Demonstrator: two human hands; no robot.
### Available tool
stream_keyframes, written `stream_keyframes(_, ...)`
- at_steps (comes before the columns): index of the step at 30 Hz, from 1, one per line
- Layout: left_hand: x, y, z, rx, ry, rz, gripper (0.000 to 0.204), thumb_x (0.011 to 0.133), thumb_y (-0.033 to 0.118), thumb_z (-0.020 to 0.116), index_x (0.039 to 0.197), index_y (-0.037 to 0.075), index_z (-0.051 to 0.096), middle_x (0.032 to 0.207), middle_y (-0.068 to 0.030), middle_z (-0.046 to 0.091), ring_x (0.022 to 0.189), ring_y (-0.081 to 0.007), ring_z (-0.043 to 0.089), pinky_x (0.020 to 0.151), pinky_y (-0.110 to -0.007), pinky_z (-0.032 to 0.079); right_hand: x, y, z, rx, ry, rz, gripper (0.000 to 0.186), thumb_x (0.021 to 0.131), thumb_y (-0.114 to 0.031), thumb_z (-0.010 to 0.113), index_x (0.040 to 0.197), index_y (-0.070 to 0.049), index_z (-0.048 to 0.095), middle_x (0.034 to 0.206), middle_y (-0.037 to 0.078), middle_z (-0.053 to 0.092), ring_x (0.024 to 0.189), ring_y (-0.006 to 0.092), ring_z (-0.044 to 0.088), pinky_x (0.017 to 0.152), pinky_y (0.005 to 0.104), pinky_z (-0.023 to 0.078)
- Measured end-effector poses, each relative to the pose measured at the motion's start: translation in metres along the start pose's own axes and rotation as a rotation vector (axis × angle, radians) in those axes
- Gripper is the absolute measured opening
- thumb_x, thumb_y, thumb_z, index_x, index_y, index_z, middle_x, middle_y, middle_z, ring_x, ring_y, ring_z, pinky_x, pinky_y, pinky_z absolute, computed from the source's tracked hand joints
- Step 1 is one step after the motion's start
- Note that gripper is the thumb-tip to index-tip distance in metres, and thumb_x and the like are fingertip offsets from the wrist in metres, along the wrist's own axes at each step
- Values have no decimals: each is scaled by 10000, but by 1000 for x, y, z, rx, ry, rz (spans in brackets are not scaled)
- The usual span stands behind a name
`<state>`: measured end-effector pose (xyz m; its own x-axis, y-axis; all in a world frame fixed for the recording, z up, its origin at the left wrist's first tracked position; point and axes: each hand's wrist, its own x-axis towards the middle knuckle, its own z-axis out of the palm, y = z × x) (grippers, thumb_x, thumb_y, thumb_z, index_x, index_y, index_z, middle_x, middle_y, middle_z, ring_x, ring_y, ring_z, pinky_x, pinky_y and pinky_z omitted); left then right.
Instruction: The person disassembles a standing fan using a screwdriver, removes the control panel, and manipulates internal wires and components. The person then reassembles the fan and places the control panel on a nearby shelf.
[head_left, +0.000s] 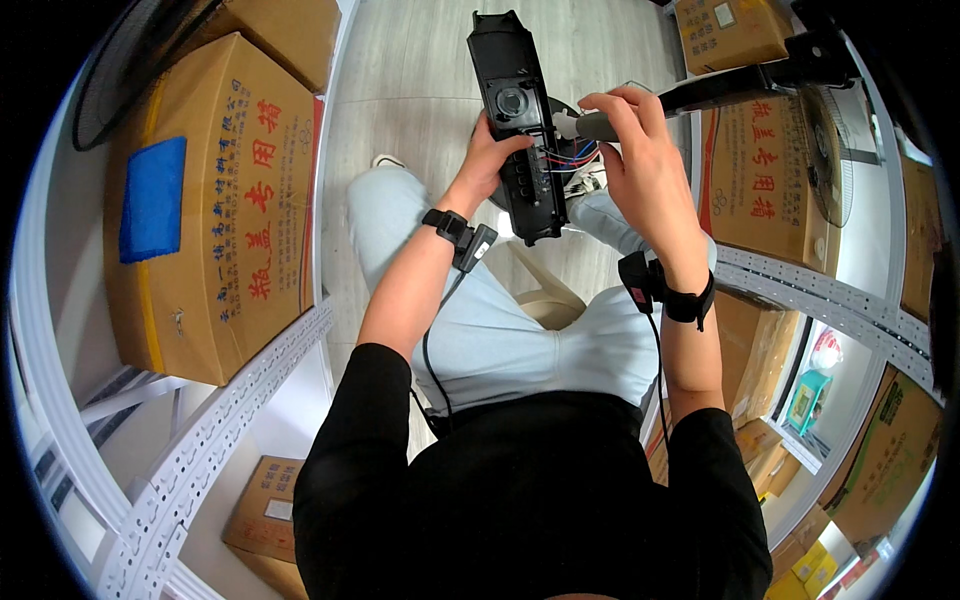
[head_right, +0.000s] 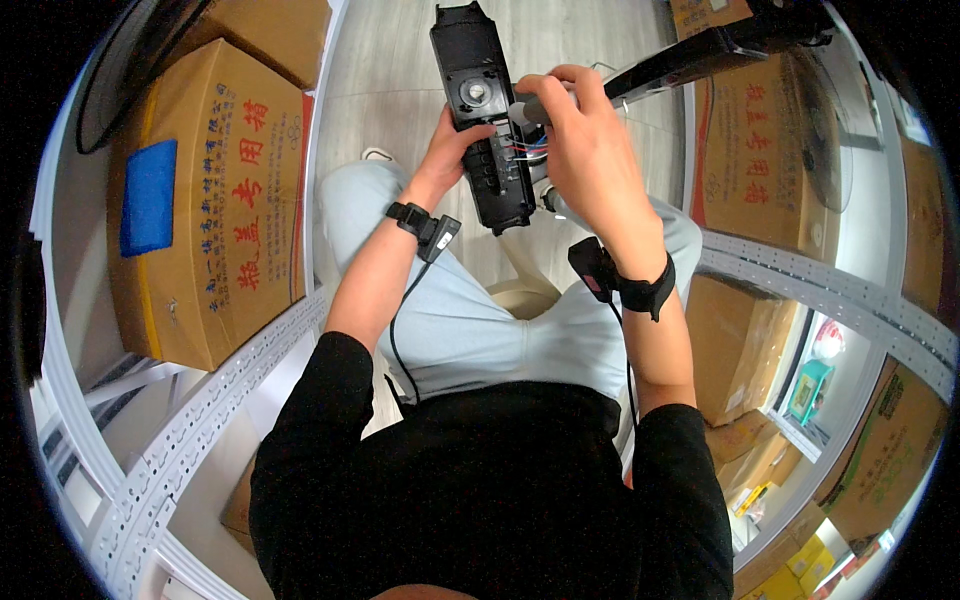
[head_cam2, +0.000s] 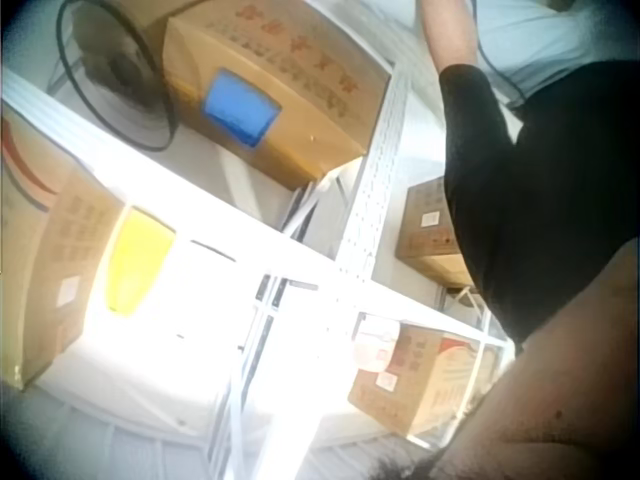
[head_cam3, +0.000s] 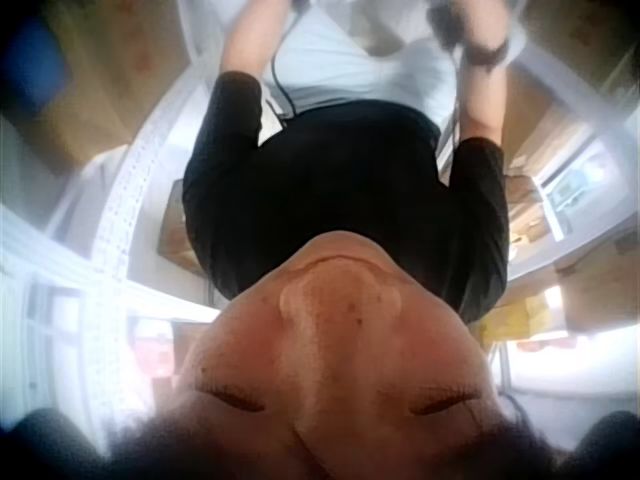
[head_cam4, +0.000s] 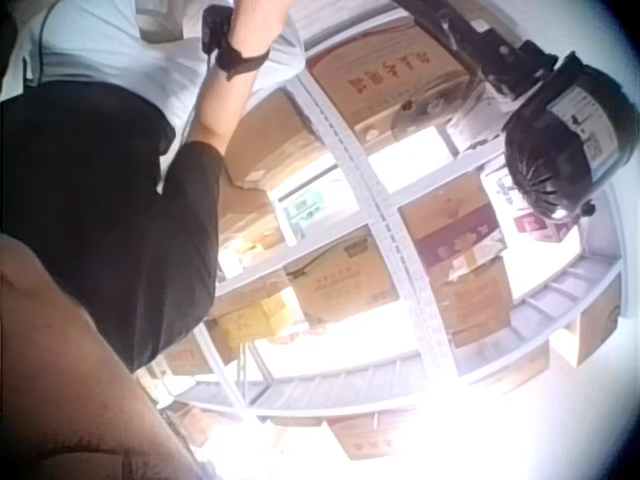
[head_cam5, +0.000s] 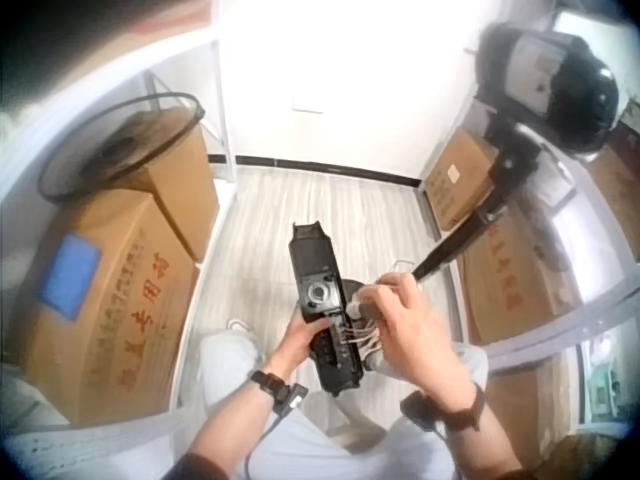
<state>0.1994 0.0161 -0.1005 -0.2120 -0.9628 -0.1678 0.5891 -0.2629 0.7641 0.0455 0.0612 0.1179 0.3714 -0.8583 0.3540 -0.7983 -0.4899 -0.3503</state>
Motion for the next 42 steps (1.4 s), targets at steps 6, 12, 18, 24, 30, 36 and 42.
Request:
stream_keyframes(6,6,-6,-5,127,8,120,869,769,-79,715,1483,86,247,1342,-108,488,1191,-230,551,960,-359,511,-1,-7,2,-144,-88,287,377,817,-45,714,1163,-130,592,1118,141,572,805,346,673,678,434,555)
stream_keyframes(12,-2,7,4,112,-27,130,1195,777,-124,676,1574,230,-141,1544,-123,294,1303,-243,475,1022,-358,470,0,-13,-2,32,82,109,326,844,-111,714,1151,-140,607,1061,115,602,771,326,676,651,422,553)
stream_keyframes(18,-2,9,2,207,-108,202,1137,798,-137,652,1591,254,-63,1517,-121,353,1277,-227,492,1016,-356,471,-2,-1,2,-19,0,169,400,817,-82,741,1180,-139,585,1154,131,559,789,321,675,683,413,557)
stream_keyframes(24,-4,12,5,119,-103,180,999,808,-125,661,1592,212,142,1445,-108,449,1253,-196,509,1022,-332,461,-1,-14,0,73,85,176,334,846,-140,725,1156,-143,600,1054,124,604,767,314,671,658,420,547)
stream_keyframes(30,-1,7,2,223,-120,262,881,822,-106,668,1560,158,264,1402,-96,494,1200,-180,543,974,-316,495,-4,-4,-1,-41,26,256,319,835,-96,719,1126,-130,594,1049,108,618,820,330,668,692,408,541)
stream_keyframes(36,1,5,1,172,-58,228,722,831,-75,690,1469,130,422,1259,-69,579,1070,-144,594,895,-289,522,-8,-8,-8,68,62,232,275,841,-48,693,1095,-85,595,1051,113,618,879,350,665,722,404,545)
stream_keyframes(42,-3,4,2,181,-22,201,426,887,-7,684,1281,95,558,1116,-35,606,980,-113,585,837,-268,512,-6,-5,-18,55,112,200,257,831,-46,710,1068,-65,614,1038,112,630,896,315,677,748,376,547)
